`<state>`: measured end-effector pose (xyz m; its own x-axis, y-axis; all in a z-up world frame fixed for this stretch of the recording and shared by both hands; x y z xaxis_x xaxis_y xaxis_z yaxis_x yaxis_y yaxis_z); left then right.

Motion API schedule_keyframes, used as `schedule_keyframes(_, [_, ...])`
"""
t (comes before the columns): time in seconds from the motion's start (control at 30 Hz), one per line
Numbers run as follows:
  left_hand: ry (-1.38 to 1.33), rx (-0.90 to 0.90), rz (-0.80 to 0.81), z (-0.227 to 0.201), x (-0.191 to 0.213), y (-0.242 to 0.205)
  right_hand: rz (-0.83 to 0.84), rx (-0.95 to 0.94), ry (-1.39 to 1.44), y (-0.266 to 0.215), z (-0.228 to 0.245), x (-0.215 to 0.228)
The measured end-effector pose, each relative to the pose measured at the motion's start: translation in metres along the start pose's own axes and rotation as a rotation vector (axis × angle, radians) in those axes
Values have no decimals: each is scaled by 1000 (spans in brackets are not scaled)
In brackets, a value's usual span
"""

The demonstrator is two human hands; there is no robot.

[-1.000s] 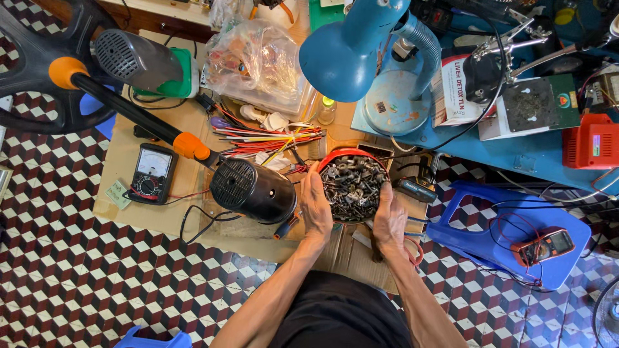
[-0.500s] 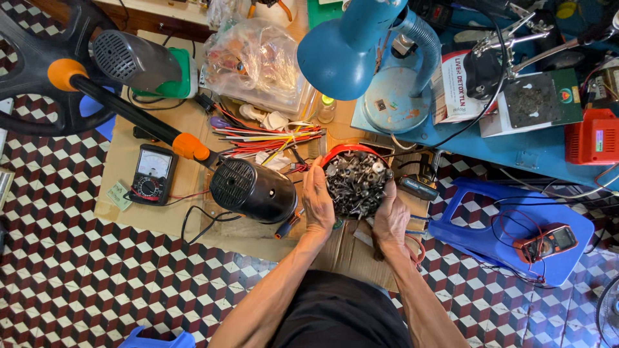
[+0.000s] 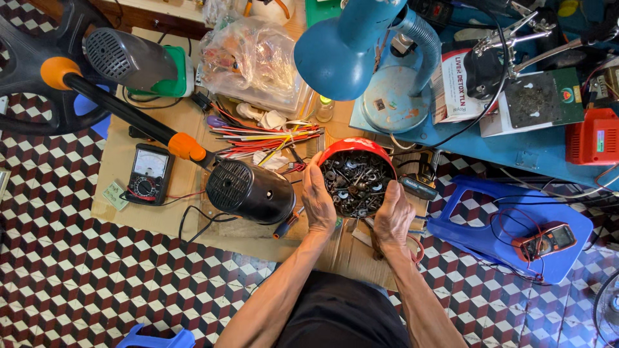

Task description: The person selects screws from a container and uses a cordless drill to fasten them into a black cylindrical device. They also handle a multimeter and various wires on the cluttered workbench.

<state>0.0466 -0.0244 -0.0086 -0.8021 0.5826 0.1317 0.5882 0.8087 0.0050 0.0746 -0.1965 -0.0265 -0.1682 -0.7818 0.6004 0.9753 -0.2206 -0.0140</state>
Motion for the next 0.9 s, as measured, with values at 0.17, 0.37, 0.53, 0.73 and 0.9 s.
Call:
schedule_keyframes(0.17, [185, 213, 4, 22, -11, 10, 42, -178, -214, 3, -49, -30])
schedule_keyframes(0.37, [249, 262, 35, 49, -9, 8, 108, -37, -269, 2, -68, -36])
schedule_keyframes(0.53, [149, 325, 91, 49, 1, 3, 125, -173, -139, 8, -24, -13])
schedule_keyframes(0.73, [173, 309, 205, 38, 17, -8, 177, -148, -125, 10, -18, 3])
schedule_keyframes(0.9, [124, 461, 205, 10, 22, -13, 135, 427, -353, -1, -19, 3])
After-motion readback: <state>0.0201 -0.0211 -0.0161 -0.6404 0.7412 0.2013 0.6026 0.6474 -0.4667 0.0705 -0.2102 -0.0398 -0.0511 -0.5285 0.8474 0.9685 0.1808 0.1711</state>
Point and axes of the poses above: each hand's wrist, its own y-axis towards the middle knuckle, its own x-axis out of the back of the hand, z = x × y, the point moved 2 cm from there along y, towards the middle knuckle, and after that the axes turned 11 degrees about -z, right-handed, at the moved point
